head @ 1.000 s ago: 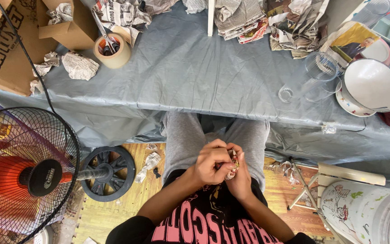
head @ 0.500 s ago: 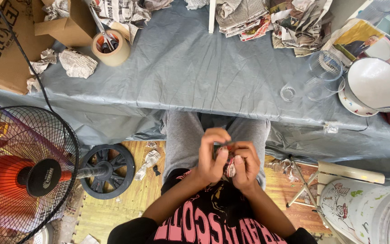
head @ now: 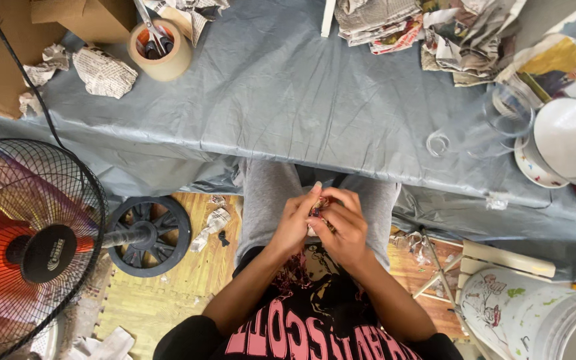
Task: The person sits at a table covered with newspaper, tears and crumples newspaper sheets, and stuffs the crumpled paper into ceramic cups. They wrap cups in newspaper sheets and place the wrapped cups onto a white shelf unit.
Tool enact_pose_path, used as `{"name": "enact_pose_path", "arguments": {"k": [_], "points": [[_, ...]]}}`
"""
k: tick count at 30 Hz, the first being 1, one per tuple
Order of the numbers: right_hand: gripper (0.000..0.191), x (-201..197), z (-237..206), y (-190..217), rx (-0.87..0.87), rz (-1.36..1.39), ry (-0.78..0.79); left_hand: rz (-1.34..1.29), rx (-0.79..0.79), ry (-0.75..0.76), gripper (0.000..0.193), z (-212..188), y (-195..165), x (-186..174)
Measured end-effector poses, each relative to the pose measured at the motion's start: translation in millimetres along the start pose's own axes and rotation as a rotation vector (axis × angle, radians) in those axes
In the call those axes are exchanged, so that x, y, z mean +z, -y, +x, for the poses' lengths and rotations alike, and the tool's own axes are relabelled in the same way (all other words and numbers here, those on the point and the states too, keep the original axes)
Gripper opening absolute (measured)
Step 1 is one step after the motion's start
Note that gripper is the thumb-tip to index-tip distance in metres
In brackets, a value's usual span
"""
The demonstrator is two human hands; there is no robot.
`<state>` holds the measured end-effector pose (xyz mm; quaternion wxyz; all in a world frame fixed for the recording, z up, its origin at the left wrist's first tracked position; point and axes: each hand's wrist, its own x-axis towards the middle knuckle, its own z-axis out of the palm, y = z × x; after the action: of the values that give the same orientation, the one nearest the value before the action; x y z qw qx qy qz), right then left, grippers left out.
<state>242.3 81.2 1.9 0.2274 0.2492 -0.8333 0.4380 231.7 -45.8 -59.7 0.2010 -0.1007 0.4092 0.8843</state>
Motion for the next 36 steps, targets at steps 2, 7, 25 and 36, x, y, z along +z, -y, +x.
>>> {"name": "enact_pose_path", "arguments": {"k": [2,7,25,36], "points": [[0.014,12,3,-13,0.024,0.007,0.018,0.026,0.018,-0.024,0.044,14,2,-11],[0.014,42,28,-31,0.110,0.052,0.118,0.213,0.178,-0.151,0.043,40,-18,-32],[0.027,28,53,-39,0.219,0.307,0.565,0.249,-0.103,0.170,0.047,35,-62,-66],[0.039,14,64,-19,0.038,0.293,0.433,0.172,-0.112,0.403,0.062,20,-85,-62]]}}
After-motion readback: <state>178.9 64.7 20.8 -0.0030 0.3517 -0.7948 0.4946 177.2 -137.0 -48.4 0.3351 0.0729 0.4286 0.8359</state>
